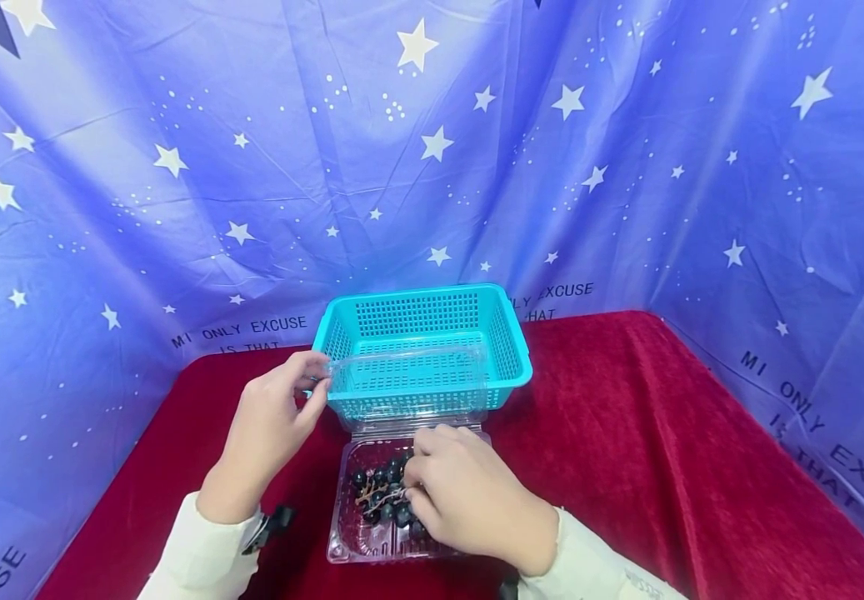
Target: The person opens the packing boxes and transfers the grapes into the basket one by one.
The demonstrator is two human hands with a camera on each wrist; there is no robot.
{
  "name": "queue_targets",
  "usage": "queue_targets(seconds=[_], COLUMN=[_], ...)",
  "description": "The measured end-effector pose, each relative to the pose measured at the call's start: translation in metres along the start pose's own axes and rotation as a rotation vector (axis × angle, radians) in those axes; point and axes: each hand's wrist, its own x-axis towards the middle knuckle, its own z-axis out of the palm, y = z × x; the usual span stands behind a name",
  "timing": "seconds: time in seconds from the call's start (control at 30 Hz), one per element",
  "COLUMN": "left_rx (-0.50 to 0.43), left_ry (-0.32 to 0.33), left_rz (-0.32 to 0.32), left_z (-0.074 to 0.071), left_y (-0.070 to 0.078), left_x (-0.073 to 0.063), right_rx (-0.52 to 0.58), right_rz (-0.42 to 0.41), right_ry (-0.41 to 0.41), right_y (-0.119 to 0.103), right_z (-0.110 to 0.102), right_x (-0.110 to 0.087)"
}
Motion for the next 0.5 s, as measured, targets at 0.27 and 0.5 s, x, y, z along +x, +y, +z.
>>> queue_targets(seconds=[0.27, 0.5], left_rx=[0.001, 0.0], left_ry=[0.001, -0.008], left_rz=[0.009, 0.002], left_z=[0.0007, 0.0005], left_y=[-0.0004, 0.0], left_x=[0.0004, 0.0006], right_rx=[-0.001, -0.001], right_rz=[-0.006, 0.003], right_ry=[0.024, 0.039], right_y=[0.0027, 0.0065], right_z=[-0.0029, -0.0074], right_x=[-0.0001, -0.0011])
